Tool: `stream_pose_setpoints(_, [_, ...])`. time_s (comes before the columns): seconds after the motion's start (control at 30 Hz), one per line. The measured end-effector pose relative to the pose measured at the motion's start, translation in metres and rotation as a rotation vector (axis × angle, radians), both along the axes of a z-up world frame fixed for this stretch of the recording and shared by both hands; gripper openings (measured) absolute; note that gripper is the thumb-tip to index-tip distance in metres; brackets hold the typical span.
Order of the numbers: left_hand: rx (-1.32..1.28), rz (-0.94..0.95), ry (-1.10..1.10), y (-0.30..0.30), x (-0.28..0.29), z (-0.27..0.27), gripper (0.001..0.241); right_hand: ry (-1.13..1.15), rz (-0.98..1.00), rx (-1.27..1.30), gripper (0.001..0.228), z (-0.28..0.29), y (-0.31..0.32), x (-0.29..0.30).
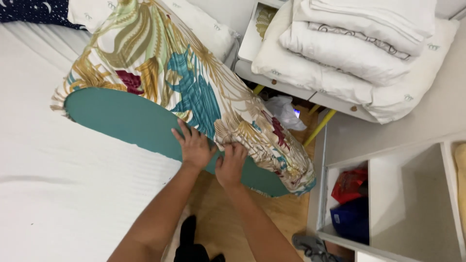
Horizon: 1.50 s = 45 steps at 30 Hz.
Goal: The person puts a floral-patterned pillowcase onto a long body pillow on a bed. They pull the fabric over the pillow, smooth it out, and tuck the edges to fit the cover securely.
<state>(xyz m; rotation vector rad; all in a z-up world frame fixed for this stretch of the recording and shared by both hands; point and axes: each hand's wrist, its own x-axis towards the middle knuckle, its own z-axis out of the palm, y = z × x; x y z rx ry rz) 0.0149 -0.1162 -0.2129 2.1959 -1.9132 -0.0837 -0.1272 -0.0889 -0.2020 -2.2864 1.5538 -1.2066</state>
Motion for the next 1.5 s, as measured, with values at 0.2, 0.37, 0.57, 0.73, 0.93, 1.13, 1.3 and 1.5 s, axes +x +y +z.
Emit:
stream_pose_setpoints(0.2, [-0.108, 0.06, 0.156, -0.001, -0.019, -0.055, 0.073, -0.025, 0.073, 0.043, 0.044, -0.039, -0.02, -0.012])
stream_pose_setpoints(0.37, [-0.005, 0.064, 0.058, -0.005, -0.02, -0.067, 0.071, -0.124, 0.064, 0.17, 0.041, -0.069, -0.009, -0.018])
stream_pose_setpoints(0.57, [0.429, 0.005, 0.138, 0.0, -0.033, 0.033, 0.08, 0.16, -0.109, 0.296, 0.038, -0.09, 0.0, -0.051])
stream_pose_setpoints(0.73, [0.518, -0.109, 0.173, -0.016, -0.038, 0.053, 0.074, 0.137, -0.087, 0.724, 0.021, -0.035, 0.002, -0.029])
stream_pose_setpoints(0.93, [-0.278, 0.307, 0.597, -0.032, 0.025, 0.06, 0.083, -0.038, -0.044, 0.159, 0.026, 0.018, -0.059, -0.001])
stream_pose_setpoints(1.13, [-0.722, 0.964, 0.579, -0.016, 0.126, 0.0, 0.134, 0.074, 0.012, 0.102, 0.021, 0.095, -0.104, 0.038])
stream_pose_setpoints(1.3, [-0.618, 1.083, 1.521, 0.013, 0.175, -0.047, 0.133, -0.015, 0.134, -0.025, 0.054, 0.094, -0.104, 0.038])
stream_pose_setpoints(1.5, [-0.317, 0.671, 2.033, 0.022, 0.135, 0.015, 0.098, -0.076, 0.047, 0.067, 0.059, 0.083, -0.13, -0.001])
